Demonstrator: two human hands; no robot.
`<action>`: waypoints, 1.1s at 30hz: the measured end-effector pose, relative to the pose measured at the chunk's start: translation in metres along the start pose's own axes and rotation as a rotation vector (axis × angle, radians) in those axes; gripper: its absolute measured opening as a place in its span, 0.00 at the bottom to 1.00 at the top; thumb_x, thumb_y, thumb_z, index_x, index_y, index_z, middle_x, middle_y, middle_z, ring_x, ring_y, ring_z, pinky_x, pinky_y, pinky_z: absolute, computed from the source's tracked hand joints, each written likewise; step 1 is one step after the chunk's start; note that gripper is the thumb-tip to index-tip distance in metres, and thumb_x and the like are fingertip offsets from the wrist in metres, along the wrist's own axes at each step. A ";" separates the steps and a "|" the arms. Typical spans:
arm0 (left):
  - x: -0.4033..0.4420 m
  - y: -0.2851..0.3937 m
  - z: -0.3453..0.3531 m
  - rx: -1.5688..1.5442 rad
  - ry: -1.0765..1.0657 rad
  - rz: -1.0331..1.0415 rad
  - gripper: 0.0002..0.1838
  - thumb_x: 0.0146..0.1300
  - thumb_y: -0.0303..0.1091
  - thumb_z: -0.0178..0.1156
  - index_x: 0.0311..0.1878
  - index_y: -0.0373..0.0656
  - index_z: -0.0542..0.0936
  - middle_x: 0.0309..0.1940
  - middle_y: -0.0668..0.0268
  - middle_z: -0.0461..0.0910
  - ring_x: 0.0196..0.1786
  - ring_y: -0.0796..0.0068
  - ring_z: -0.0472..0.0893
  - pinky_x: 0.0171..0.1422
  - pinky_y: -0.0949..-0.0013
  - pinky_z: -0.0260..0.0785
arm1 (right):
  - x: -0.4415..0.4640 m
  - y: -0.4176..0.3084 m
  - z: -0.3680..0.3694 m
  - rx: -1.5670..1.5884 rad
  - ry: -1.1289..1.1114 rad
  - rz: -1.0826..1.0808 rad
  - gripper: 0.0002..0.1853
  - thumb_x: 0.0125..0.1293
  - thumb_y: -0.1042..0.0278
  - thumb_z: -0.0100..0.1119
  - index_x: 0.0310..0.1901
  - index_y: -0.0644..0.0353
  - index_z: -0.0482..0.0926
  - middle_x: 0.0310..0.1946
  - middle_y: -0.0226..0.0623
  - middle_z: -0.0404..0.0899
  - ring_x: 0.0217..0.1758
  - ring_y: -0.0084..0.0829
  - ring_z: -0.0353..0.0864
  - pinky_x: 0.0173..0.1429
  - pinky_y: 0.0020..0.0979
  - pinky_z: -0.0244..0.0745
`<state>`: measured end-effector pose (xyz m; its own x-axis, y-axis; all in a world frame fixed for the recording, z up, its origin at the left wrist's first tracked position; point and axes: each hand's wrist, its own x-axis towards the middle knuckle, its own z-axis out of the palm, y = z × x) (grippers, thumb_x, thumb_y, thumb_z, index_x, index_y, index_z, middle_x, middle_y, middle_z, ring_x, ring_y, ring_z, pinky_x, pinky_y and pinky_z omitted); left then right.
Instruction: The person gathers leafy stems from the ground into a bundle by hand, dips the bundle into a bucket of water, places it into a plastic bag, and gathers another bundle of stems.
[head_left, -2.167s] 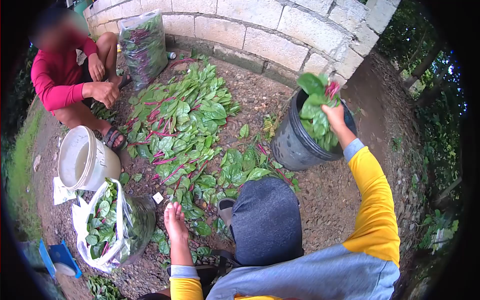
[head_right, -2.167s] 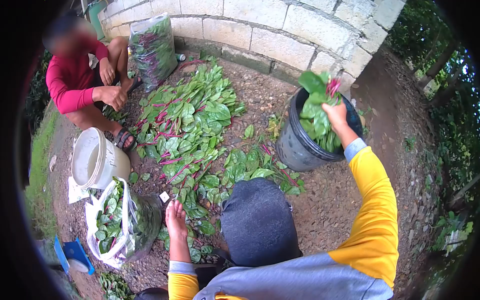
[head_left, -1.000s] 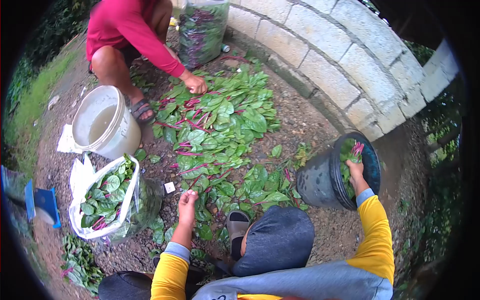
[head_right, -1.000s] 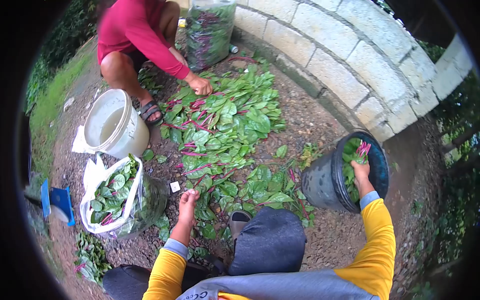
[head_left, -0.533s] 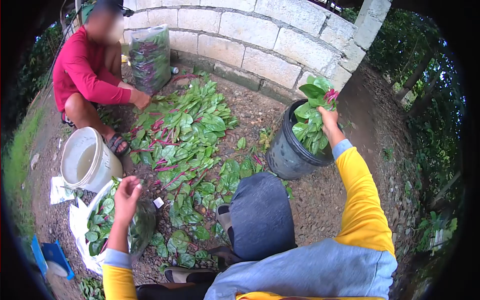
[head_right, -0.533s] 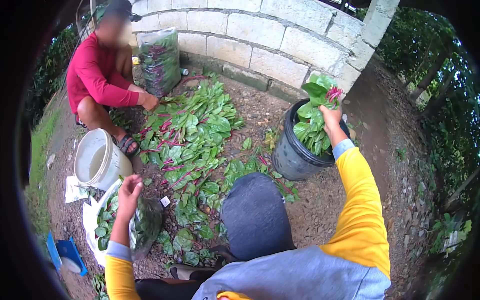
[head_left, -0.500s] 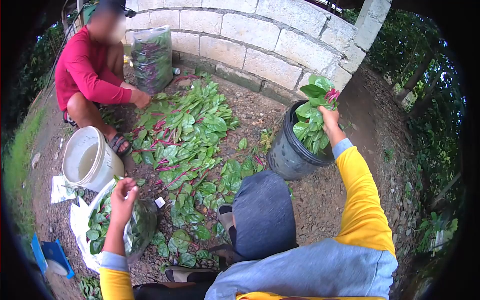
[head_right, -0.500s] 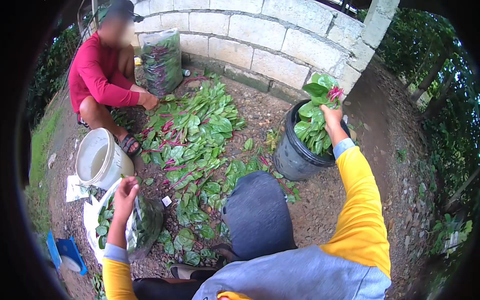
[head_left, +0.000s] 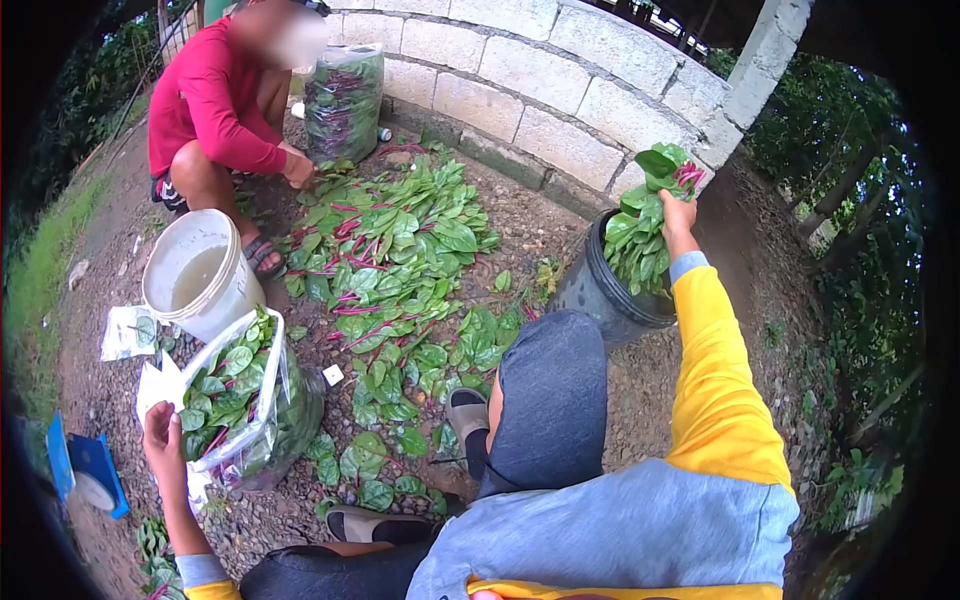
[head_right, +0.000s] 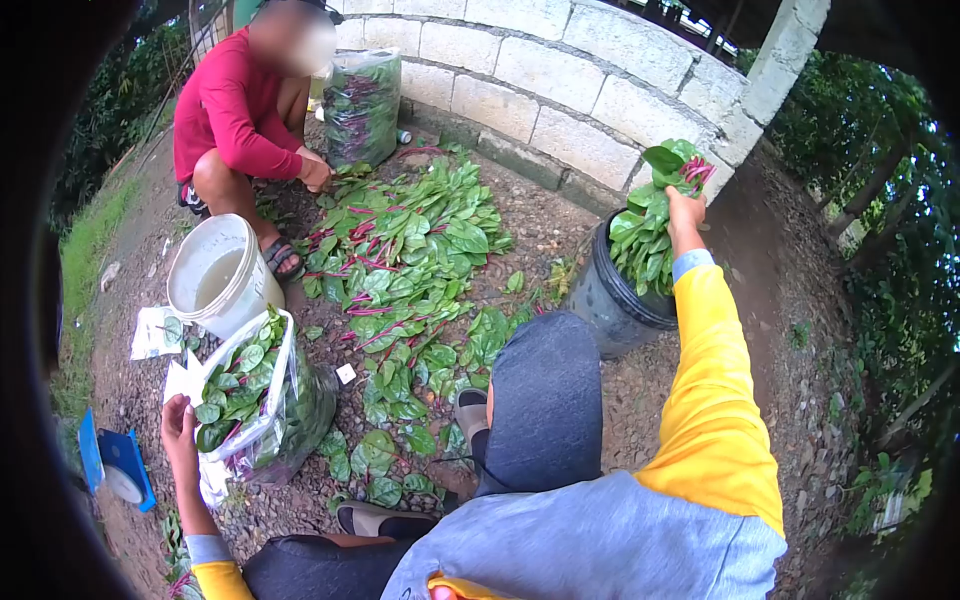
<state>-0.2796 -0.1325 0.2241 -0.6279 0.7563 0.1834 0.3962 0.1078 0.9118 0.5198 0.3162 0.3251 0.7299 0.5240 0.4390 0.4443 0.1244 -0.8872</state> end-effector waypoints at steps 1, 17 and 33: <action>-0.002 -0.004 -0.003 -0.011 0.001 -0.006 0.15 0.65 0.28 0.55 0.53 0.33 0.71 0.47 0.60 0.76 0.52 0.72 0.75 0.60 0.70 0.64 | 0.003 0.001 0.003 0.044 -0.012 -0.014 0.27 0.39 0.68 0.72 0.45 0.62 0.78 0.41 0.43 0.81 0.44 0.36 0.81 0.51 0.35 0.73; -0.017 0.025 0.024 0.127 -0.095 0.064 0.14 0.63 0.28 0.56 0.51 0.34 0.72 0.46 0.60 0.76 0.50 0.72 0.75 0.57 0.69 0.65 | 0.012 -0.014 -0.003 -0.020 -0.008 -0.052 0.28 0.39 0.66 0.72 0.47 0.62 0.76 0.41 0.42 0.81 0.44 0.37 0.81 0.51 0.35 0.72; -0.017 0.019 0.029 0.126 -0.137 0.062 0.13 0.63 0.26 0.55 0.51 0.34 0.73 0.45 0.60 0.77 0.48 0.74 0.75 0.54 0.70 0.66 | 0.013 -0.026 -0.029 -0.059 0.042 -0.056 0.27 0.41 0.70 0.71 0.46 0.65 0.75 0.40 0.42 0.80 0.41 0.33 0.81 0.48 0.33 0.74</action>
<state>-0.2416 -0.1248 0.2279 -0.5059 0.8439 0.1787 0.5174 0.1311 0.8456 0.5331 0.2954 0.3580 0.7236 0.4814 0.4946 0.5139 0.1025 -0.8517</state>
